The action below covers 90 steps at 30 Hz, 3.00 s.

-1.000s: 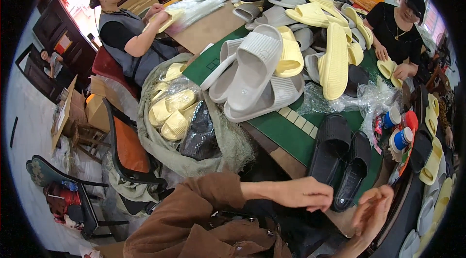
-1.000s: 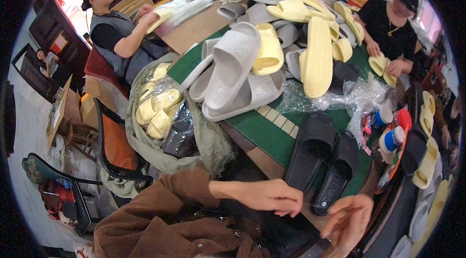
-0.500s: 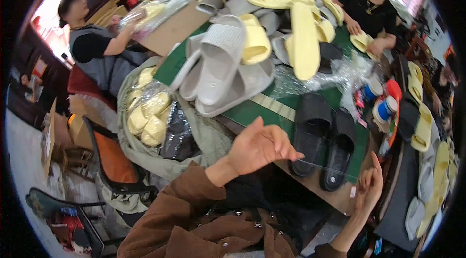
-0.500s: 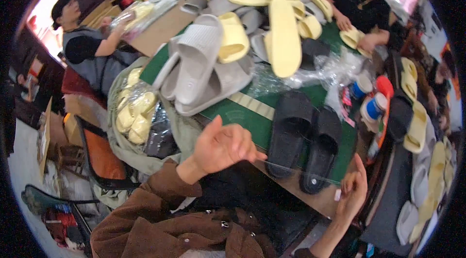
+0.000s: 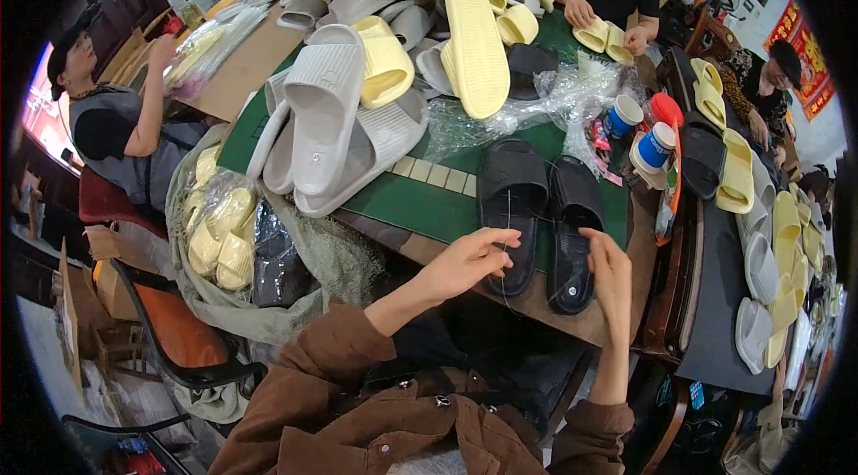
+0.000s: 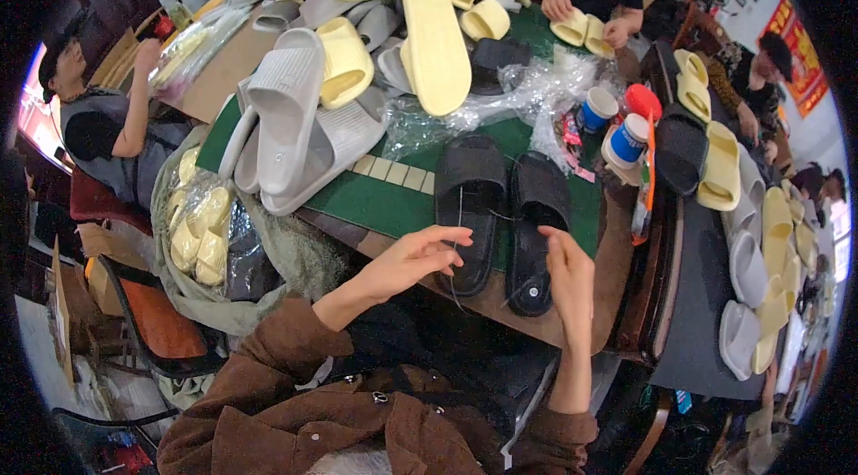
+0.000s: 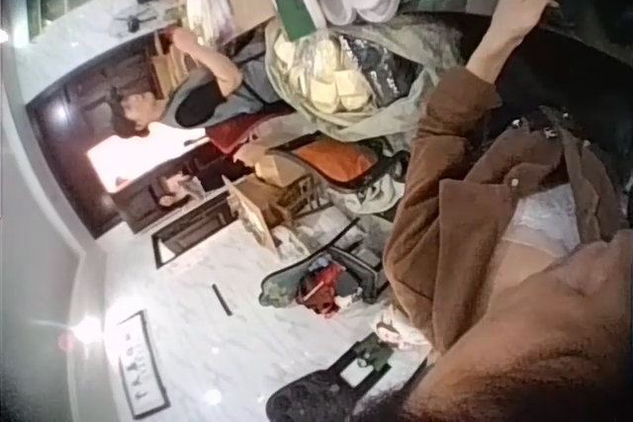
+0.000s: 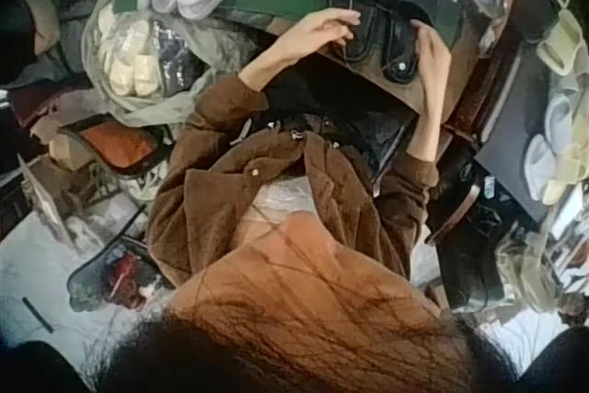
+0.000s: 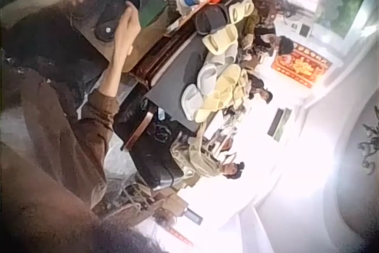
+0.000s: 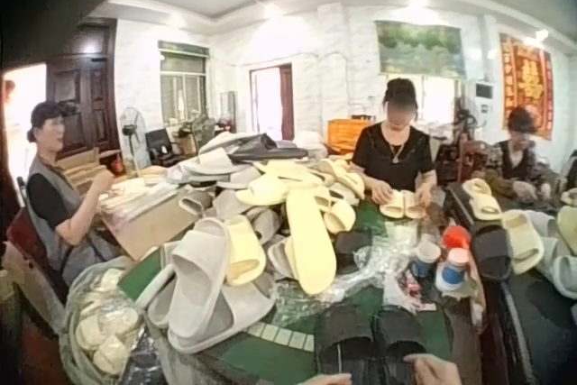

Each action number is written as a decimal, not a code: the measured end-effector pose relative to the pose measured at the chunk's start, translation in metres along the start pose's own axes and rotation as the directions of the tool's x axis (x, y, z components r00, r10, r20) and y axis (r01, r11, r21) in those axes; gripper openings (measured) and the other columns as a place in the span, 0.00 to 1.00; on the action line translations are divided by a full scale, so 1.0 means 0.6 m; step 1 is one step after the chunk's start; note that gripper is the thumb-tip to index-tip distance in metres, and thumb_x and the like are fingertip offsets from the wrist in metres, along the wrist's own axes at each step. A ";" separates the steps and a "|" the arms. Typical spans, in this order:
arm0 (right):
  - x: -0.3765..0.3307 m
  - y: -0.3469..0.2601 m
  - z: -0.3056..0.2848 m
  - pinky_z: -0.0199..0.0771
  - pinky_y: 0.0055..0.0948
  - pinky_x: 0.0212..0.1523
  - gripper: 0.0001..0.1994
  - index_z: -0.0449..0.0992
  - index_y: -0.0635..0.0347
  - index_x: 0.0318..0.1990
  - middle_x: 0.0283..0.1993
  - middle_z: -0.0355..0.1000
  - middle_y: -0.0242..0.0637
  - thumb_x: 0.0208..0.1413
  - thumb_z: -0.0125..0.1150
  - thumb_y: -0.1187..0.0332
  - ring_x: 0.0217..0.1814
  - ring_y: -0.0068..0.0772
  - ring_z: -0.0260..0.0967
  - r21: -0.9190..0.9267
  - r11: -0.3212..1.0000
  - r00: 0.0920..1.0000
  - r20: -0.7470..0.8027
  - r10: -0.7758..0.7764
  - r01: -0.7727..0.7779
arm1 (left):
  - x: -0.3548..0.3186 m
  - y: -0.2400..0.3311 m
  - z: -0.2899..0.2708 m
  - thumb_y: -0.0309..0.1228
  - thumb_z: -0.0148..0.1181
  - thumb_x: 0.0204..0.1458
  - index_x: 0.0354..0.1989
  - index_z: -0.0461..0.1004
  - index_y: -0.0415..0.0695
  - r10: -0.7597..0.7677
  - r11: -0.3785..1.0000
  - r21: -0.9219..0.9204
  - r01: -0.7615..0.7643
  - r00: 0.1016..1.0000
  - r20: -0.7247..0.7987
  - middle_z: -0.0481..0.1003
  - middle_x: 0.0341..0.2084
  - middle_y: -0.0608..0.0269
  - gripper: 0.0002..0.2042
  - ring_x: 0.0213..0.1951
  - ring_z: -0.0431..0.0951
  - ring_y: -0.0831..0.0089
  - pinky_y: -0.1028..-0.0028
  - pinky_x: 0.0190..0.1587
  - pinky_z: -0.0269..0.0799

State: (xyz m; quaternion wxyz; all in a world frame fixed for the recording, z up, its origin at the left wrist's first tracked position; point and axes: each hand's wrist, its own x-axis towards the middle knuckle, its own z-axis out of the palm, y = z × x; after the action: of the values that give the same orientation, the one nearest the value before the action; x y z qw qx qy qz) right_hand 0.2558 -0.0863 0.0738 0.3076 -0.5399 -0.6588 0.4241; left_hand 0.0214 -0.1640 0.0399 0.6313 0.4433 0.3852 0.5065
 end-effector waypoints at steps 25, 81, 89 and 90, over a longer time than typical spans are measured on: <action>0.047 0.094 0.047 0.64 0.22 0.31 0.16 0.67 0.68 0.56 0.26 0.65 0.30 0.62 0.43 0.73 0.28 0.22 0.61 -0.066 0.955 0.956 -0.039 -0.291 0.288 | 0.182 -0.076 0.045 0.48 0.56 0.50 0.49 0.65 0.28 0.511 0.312 0.950 -0.008 0.845 -0.161 0.67 0.48 0.40 0.31 0.51 0.65 0.46 0.54 0.54 0.59; 0.084 0.085 0.093 0.64 0.50 0.45 0.13 0.64 0.77 0.47 0.44 0.65 0.62 0.57 0.42 0.76 0.46 0.64 0.64 -0.547 0.795 0.955 0.030 -0.294 0.262 | 0.160 -0.079 0.041 0.48 0.55 0.49 0.40 0.69 0.26 0.288 0.466 0.885 -0.010 0.947 -0.141 0.73 0.36 0.35 0.29 0.39 0.75 0.43 0.55 0.43 0.72; 0.136 0.149 0.078 0.63 0.44 0.29 0.07 0.67 0.76 0.33 0.28 0.66 0.57 0.54 0.45 0.76 0.29 0.56 0.65 -0.521 0.784 0.937 0.105 -0.334 0.338 | 0.163 -0.063 0.040 0.55 0.52 0.50 0.39 0.69 0.23 0.227 0.511 0.859 -0.029 0.969 -0.102 0.73 0.34 0.32 0.35 0.38 0.75 0.42 0.56 0.43 0.72; 0.132 0.144 0.080 0.63 0.42 0.28 0.07 0.66 0.76 0.33 0.28 0.66 0.57 0.53 0.45 0.77 0.28 0.54 0.65 -0.482 0.783 0.912 0.098 -0.397 0.393 | 0.164 -0.057 0.038 0.55 0.52 0.50 0.39 0.69 0.23 0.226 0.511 0.859 -0.029 0.969 -0.102 0.73 0.34 0.32 0.35 0.38 0.75 0.42 0.56 0.43 0.72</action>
State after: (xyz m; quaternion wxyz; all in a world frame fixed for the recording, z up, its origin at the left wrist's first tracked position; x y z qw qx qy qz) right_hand 0.2350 -0.0154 -0.0288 0.2447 -0.4521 -0.8415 0.1662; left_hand 0.0718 -0.0744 0.0108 0.2518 0.6687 0.6113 0.3401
